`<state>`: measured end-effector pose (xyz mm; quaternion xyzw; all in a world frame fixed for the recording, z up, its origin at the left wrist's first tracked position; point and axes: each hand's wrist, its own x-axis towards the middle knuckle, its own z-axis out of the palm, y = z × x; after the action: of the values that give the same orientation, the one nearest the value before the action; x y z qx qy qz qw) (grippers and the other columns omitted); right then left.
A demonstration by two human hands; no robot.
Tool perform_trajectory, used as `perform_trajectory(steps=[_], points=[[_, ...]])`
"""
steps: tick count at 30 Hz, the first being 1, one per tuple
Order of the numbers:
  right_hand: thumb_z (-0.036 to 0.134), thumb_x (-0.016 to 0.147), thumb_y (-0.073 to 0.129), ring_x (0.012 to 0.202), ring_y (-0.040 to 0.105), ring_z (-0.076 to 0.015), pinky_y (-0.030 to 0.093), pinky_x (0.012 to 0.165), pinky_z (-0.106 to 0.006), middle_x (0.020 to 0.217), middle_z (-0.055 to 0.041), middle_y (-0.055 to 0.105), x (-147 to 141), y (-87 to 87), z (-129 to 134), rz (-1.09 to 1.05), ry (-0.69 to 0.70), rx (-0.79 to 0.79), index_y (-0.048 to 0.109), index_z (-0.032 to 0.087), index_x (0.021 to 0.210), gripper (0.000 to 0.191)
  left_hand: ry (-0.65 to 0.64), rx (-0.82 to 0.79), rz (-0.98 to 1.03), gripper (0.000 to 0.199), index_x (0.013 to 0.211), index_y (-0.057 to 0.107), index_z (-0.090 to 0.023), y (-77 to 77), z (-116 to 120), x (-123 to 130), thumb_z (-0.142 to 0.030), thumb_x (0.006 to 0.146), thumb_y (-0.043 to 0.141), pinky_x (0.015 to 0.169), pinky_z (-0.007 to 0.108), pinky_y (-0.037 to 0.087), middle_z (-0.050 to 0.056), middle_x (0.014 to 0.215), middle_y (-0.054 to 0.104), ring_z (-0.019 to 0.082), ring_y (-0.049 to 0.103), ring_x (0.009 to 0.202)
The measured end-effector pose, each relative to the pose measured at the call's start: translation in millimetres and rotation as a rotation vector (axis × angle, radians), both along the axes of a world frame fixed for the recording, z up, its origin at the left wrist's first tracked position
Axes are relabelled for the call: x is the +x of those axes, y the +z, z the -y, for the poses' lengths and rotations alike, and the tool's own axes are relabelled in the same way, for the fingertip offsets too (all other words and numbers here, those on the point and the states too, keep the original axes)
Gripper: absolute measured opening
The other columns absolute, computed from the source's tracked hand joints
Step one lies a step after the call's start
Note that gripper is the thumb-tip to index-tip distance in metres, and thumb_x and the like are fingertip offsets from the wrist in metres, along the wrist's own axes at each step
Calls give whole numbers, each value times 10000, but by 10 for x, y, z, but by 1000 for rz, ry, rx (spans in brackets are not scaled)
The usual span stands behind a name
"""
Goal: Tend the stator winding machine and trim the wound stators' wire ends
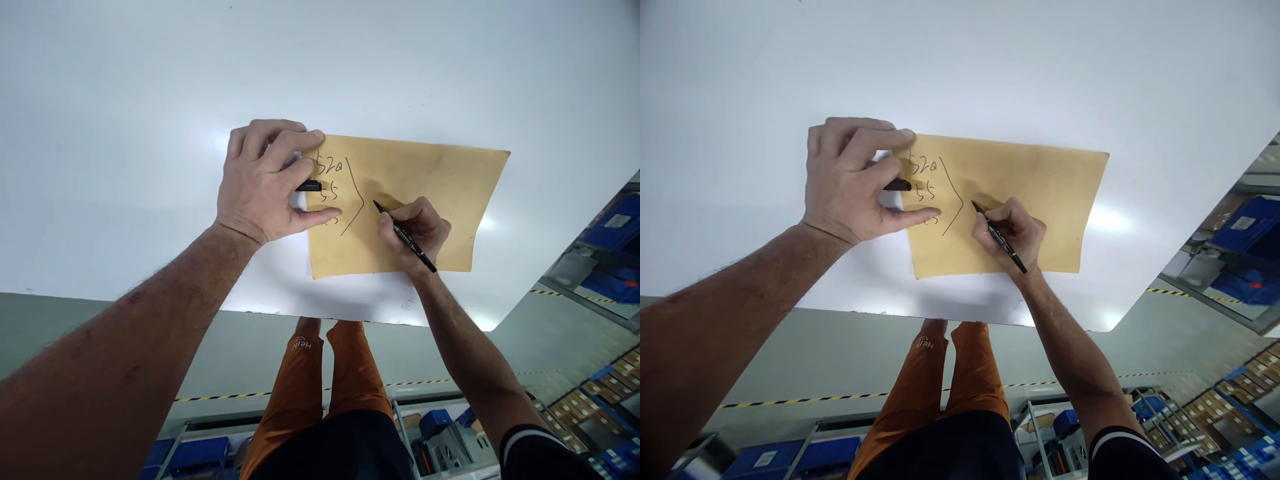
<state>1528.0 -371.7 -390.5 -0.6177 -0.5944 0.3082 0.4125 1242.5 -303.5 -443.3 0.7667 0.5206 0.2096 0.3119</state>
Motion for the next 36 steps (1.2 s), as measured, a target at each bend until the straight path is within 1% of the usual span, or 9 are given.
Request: perform_trajectory(steps=[4, 7, 10, 18, 24, 27, 30, 34, 36], points=[[393, 957, 864, 517, 496, -118, 448, 465, -296, 635, 77, 579, -12, 9, -12, 7, -3, -4, 587, 291, 810, 331, -32, 32, -10, 672, 968, 652, -282, -25, 19, -29, -928, 864, 807, 1290, 851, 372, 85, 1551, 732, 523, 512, 1580], [361, 949, 849, 513, 439, -104, 408, 460, -283, 617, 89, 531, -36, 14, -35, 47, -25, 40, 546, 283, 772, 359, -16, 45, 6, 667, 972, 655, -288, -40, 36, -36, -936, 878, 783, 1292, 837, 378, 76, 1549, 733, 512, 506, 1586], [333, 953, 827, 520, 403, -94, 370, 464, -275, 613, 96, 506, -60, 16, -41, 38, -35, 58, 517, 279, 757, 371, -26, 57, -9, 690, 981, 654, -282, -57, 42, -31, -936, 839, 819, 1290, 845, 367, 82, 1565, 723, 523, 507, 1575], [305, 955, 816, 534, 418, -86, 388, 497, -270, 628, 96, 512, -72, 33, -51, -3, -2, 8, 569, 267, 762, 316, 17, 10, -3, 678, 942, 624, -281, -48, 30, -43, -930, 862, 805, 1287, 841, 356, 93, 1512, 741, 526, 502, 1576], [395, 947, 796, 520, 371, -88, 362, 475, -277, 604, 76, 469, -36, 68, -59, 17, 77, -38, 524, 267, 704, 386, -23, 56, -59, 783, 988, 615, -281, -20, 46, -47, -971, 738, 888, 1285, 807, 361, 84, 1608, 696, 522, 504, 1570], [358, 943, 804, 523, 364, -85, 373, 486, -273, 611, 84, 456, -33, 52, -53, 3, 46, -8, 527, 268, 719, 367, -67, 98, -118, 806, 1000, 624, -278, -23, 41, -62, -988, 723, 886, 1259, 797, 385, 85, 1641, 674, 524, 519, 1555], [336, 948, 809, 535, 378, -91, 373, 492, -280, 618, 86, 460, -30, 34, -31, 24, -6, 14, 523, 271, 736, 362, -73, 132, -128, 812, 987, 619, -284, -22, 40, -68, -996, 707, 889, 1225, 810, 404, 85, 1634, 684, 533, 538, 1530], [357, 966, 809, 537, 382, -95, 368, 487, -289, 631, 77, 471, -7, 34, 6, 12, 72, -7, 540, 270, 750, 356, -65, 142, -126, 812, 995, 605, -279, -25, 48, -61, -996, 728, 878, 1217, 819, 407, 89, 1632, 688, 528, 551, 1527], [311, 958, 815, 549, 370, -93, 358, 491, -281, 639, 78, 463, 7, 39, 17, 6, 57, 19, 539, 265, 748, 349, -62, 148, -112, 819, 991, 595, -274, -43, 47, -64, -992, 725, 886, 1212, 821, 414, 90, 1637, 690, 527, 558, 1521]])
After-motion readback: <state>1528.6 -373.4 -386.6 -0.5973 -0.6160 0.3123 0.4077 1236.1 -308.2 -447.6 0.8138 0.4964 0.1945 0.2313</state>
